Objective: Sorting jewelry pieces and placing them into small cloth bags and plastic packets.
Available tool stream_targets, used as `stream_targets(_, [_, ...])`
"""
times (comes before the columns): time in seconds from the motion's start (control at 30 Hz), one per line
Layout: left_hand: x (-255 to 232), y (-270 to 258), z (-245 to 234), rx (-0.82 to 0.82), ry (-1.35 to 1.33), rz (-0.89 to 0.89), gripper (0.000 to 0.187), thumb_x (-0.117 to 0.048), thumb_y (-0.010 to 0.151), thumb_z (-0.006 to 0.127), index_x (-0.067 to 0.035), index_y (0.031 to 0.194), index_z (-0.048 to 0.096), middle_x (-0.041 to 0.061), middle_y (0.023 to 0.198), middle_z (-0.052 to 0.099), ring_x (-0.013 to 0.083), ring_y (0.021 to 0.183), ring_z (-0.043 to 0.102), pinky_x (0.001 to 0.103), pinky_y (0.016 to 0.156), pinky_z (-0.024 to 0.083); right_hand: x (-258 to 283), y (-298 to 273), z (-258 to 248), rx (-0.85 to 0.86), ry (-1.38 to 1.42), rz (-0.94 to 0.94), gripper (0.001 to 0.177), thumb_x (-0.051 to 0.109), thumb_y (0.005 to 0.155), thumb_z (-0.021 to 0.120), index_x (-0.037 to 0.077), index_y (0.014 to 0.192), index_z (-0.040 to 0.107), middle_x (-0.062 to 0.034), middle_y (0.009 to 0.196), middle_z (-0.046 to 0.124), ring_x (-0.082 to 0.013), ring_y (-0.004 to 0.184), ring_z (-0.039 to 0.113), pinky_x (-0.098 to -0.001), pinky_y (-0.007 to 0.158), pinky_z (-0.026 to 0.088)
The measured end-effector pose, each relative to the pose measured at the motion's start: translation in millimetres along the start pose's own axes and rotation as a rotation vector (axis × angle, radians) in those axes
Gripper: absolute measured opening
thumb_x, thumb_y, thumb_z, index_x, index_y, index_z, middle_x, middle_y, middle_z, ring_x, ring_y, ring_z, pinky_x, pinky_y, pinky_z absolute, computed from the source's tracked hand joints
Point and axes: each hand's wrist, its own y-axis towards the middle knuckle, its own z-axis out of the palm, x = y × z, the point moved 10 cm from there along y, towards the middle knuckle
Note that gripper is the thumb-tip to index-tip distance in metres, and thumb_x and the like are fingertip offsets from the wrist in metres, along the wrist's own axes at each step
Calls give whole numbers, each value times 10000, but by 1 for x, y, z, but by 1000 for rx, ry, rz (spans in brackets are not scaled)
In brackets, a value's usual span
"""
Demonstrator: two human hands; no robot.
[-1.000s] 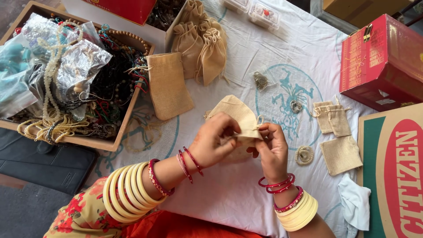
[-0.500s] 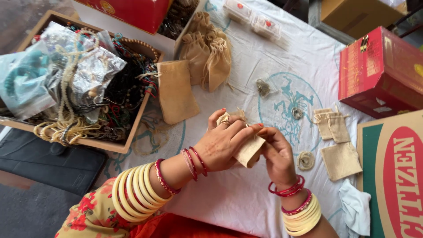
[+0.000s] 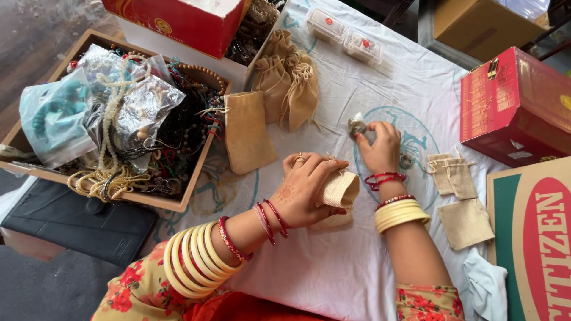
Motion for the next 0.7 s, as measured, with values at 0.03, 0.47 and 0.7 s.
stream_targets(0.03, [1,-1,1,2,-3,-2,867,-477,698,896,-163,1410,514,86,1230,589,318,1224,535,540,1105,266,4,-5,-8,3,-1,3,315,224,855,823,20,1075,728,-155,1106,678,-354,1043,600,-455,881,489])
stream_targets(0.47, [8,-1,-1,-83,38,-25,943,-451,708,915,-85,1443,450,106,1323,575,305,1279,511,516,1115,259,94,-57,-191,47,619,-151,130,-13,866,744,31,988,736,-52,896,656,-123,787,611,-286,690,497])
stream_targets(0.7, [-6,0,2,-24,69,15,963,-412,682,928,-84,1448,446,104,1214,576,304,1195,535,504,1074,274,139,-67,-176,34,455,-341,171,53,788,807,64,947,746,-45,882,708,-197,802,675,-324,702,543])
